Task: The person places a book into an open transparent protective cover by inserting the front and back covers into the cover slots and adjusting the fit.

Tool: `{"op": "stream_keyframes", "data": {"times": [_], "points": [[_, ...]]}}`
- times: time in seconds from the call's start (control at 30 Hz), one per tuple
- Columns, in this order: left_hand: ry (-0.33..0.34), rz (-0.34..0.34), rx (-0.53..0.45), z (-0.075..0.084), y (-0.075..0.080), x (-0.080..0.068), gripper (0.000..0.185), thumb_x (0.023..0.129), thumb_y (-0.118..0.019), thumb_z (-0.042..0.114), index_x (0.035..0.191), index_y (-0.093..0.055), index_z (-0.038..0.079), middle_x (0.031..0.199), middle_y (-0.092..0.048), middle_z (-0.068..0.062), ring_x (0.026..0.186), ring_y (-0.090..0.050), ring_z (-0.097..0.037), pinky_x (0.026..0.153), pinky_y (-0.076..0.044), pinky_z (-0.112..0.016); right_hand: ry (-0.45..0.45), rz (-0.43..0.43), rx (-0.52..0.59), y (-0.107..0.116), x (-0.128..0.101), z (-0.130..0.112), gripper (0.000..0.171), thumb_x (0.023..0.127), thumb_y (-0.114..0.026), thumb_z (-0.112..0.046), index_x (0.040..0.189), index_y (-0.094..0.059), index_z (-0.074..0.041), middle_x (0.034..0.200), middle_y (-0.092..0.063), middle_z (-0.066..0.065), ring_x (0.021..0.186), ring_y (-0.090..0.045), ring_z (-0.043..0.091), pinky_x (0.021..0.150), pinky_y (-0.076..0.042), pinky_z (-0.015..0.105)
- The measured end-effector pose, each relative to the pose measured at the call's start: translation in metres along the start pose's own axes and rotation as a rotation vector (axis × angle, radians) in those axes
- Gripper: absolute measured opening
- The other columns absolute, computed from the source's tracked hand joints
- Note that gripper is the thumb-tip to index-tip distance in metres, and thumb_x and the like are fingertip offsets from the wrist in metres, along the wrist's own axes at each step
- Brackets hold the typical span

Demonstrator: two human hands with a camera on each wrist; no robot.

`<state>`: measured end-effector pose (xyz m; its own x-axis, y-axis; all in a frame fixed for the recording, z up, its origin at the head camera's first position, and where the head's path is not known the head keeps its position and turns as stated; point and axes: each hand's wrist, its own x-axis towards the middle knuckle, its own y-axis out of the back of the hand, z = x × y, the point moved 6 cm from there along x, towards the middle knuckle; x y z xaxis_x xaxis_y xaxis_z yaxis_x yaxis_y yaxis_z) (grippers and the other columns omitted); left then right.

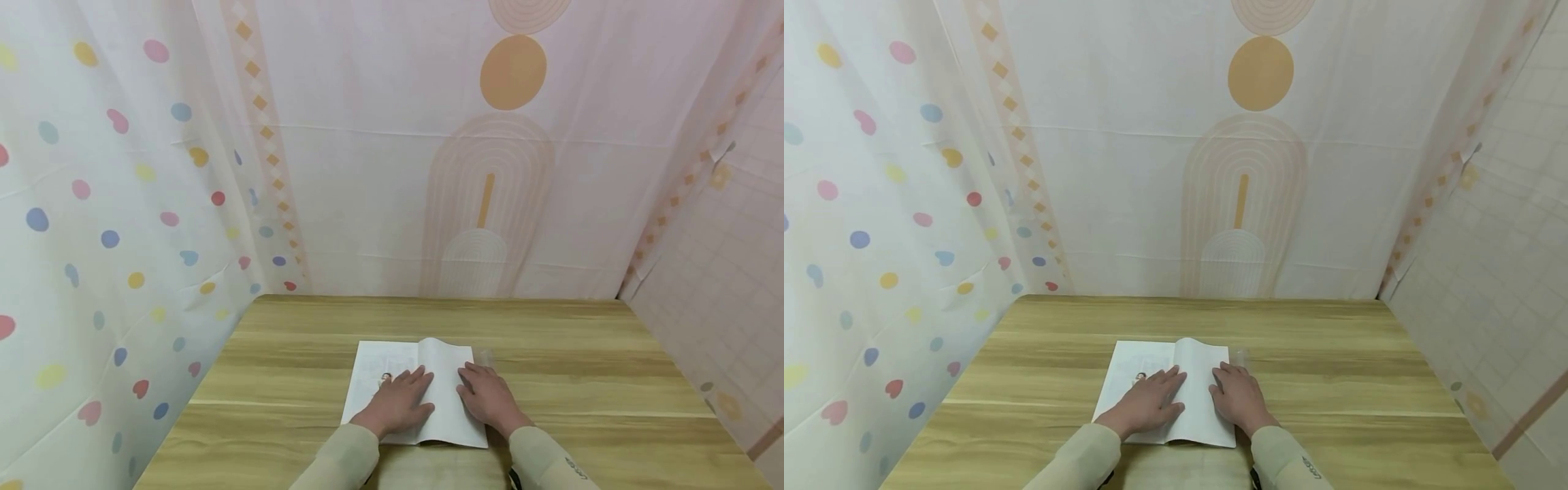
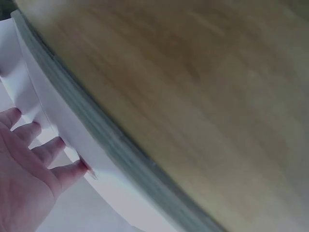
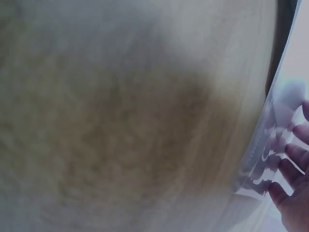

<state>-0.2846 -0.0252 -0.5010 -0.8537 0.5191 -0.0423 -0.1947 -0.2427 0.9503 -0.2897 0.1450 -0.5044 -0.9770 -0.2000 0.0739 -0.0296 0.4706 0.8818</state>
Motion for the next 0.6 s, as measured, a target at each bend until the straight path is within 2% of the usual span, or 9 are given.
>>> {"op": "stream_keyframes", "data": {"times": [0.27, 0.43, 0.6], "points": [[0.058, -0.039, -0.221, -0.012, 0.005, -0.002, 0.061, 0.098, -0.056, 0.036, 0.150, -0.043, 0.007, 0.156, -0.038, -0.012, 0.143, -0.035, -0.029, 0.115, -0.028, -0.048, -0.002, 0.003, 0.009, -0.001, 0.001, 0.001, 0.040, 0.098, -0.061, -0.021, 0.132, -0.061, -0.001, 0.141, -0.054, 0.020, 0.133, -0.044, 0.042, 0.107, -0.034, 0.060], [0.034, -0.057, -0.159, -0.011, 0.003, -0.001, 0.062, 0.097, -0.059, 0.037, 0.149, -0.044, 0.007, 0.153, -0.043, -0.012, 0.142, -0.037, -0.030, 0.115, -0.028, -0.046, 0.003, 0.010, 0.014, -0.003, 0.002, 0.002, 0.040, 0.097, -0.061, -0.020, 0.132, -0.062, 0.000, 0.140, -0.054, 0.020, 0.132, -0.045, 0.042, 0.106, -0.035, 0.059], [0.027, -0.040, -0.082, -0.008, 0.002, -0.001, 0.061, 0.098, -0.057, 0.038, 0.149, -0.045, 0.008, 0.152, -0.044, -0.012, 0.141, -0.038, -0.031, 0.114, -0.030, -0.046, 0.006, 0.021, 0.009, -0.003, 0.003, 0.003, 0.039, 0.097, -0.061, -0.020, 0.131, -0.062, 0.000, 0.140, -0.054, 0.020, 0.132, -0.045, 0.042, 0.107, -0.035, 0.059]]}}
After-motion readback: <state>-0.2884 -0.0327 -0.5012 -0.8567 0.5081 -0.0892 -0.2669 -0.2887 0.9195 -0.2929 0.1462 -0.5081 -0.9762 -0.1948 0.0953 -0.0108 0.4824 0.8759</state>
